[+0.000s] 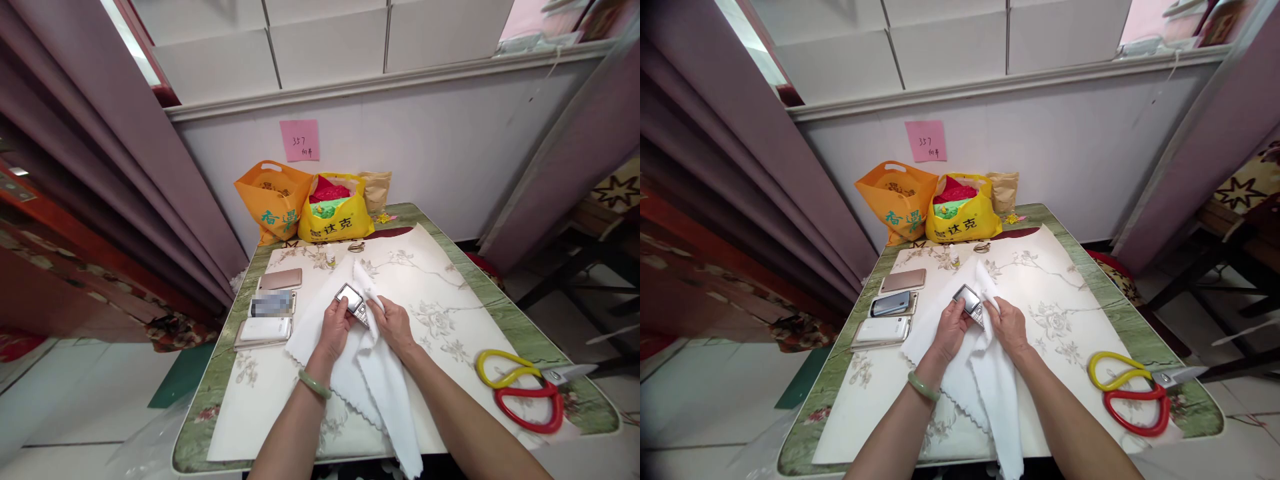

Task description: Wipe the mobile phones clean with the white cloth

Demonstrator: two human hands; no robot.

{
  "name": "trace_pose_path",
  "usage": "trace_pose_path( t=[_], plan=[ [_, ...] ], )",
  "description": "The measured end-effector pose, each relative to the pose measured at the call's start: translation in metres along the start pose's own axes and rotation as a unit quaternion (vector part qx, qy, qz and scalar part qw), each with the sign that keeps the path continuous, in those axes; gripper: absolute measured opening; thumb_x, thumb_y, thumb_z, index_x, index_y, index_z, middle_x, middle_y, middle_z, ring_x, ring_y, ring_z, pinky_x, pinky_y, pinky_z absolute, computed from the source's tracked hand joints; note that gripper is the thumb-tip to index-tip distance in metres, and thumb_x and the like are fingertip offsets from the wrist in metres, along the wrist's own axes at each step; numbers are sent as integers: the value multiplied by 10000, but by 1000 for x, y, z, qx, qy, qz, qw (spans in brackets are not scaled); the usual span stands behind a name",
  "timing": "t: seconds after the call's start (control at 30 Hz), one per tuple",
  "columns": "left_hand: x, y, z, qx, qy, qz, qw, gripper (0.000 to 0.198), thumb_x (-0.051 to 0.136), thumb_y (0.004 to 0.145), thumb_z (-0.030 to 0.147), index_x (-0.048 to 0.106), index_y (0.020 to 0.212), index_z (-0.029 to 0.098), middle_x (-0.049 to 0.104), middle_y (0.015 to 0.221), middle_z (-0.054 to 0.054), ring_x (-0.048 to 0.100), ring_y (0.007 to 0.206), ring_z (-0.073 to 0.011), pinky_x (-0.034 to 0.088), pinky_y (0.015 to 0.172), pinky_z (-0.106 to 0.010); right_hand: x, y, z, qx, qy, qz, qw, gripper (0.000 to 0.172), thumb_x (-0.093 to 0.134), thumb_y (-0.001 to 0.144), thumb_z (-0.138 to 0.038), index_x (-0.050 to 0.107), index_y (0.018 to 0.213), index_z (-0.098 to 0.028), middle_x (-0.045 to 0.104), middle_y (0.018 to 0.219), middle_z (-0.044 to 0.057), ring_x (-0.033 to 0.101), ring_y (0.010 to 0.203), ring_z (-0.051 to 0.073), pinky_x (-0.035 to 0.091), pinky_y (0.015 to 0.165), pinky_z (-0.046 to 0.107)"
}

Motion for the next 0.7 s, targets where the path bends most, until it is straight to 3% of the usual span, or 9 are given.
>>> trace_pose_path(
  t=[0.07, 0.13, 0.2, 0.27, 0.37, 0.47, 0.57, 0.7],
  plan=[
    [0, 0, 1, 6, -8, 2, 1000, 418, 693, 788, 442, 647, 1075, 141, 707, 1060, -121, 669, 945, -227, 505, 882, -381, 1, 0, -5, -30, 7, -8, 999, 379, 489, 866, -569, 670, 883, -237, 683, 799, 26, 599, 720, 188, 429, 658, 272],
    [-3, 2, 1, 11, -21, 10, 1000, 419, 689, 794, 434, 642, 1101, 154, 701, 1093, -111, 665, 959, -218, 503, 883, -363, 2, 0, -11, -65, 21, -17, 997, 443, 592, 792, -581, 650, 1068, -240, 694, 996, 48, 622, 874, 219, 463, 764, 307],
    [-5, 3, 1, 11, -29, 21, 999, 415, 693, 795, 424, 640, 1106, 155, 701, 1094, -108, 664, 954, -209, 505, 876, -351, 3, 0, -13, -75, 35, -21, 996, 477, 613, 780, -570, 636, 1129, -245, 683, 1061, 47, 621, 926, 224, 468, 801, 317],
    [-6, 3, -1, 5, -27, 21, 999, 410, 695, 795, 420, 641, 1092, 144, 704, 1075, -115, 665, 946, -210, 508, 873, -359, 3, 0, -8, -51, 41, -17, 998, 365, 534, 850, -548, 679, 987, -243, 693, 906, 24, 620, 805, 195, 462, 720, 282],
    [-3, 2, -1, -2, -18, 10, 1000, 403, 692, 795, 427, 647, 1069, 135, 705, 1070, -124, 668, 952, -224, 509, 883, -384, 1, 1, -2, -18, 36, -5, 999, 418, 425, 918, -535, 662, 766, -226, 629, 682, -1, 562, 637, 160, 411, 603, 253],
    [-3, 2, 1, 2, -24, 16, 1000, 409, 706, 782, 428, 651, 1070, 143, 704, 1079, -118, 671, 946, -223, 505, 885, -379, 2, 1, -6, -43, 38, -12, 998, 377, 548, 842, -580, 670, 913, -230, 677, 838, 12, 598, 741, 180, 433, 668, 264],
    [-5, 2, 1, 1, -33, 28, 999, 414, 718, 774, 413, 651, 1085, 149, 709, 1062, -106, 674, 912, -206, 501, 888, -369, 3, 0, -8, -54, 45, -17, 997, 490, 659, 740, -607, 645, 1063, -240, 686, 1006, 26, 616, 865, 206, 448, 748, 279],
    [-2, 1, -1, -10, -24, 12, 1000, 401, 698, 793, 420, 651, 1068, 132, 705, 1063, -129, 674, 925, -219, 505, 885, -385, 2, 1, 2, 0, 33, -4, 999, 423, 466, 877, -593, 651, 768, -228, 634, 679, -5, 554, 628, 155, 396, 598, 249]
  ],
)
Point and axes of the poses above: each hand's wrist, its own y-axis towards the middle knuckle, its own x-axis out of the palm, z = x × y, the point moved 9 cm from there along y, towards the middle knuckle
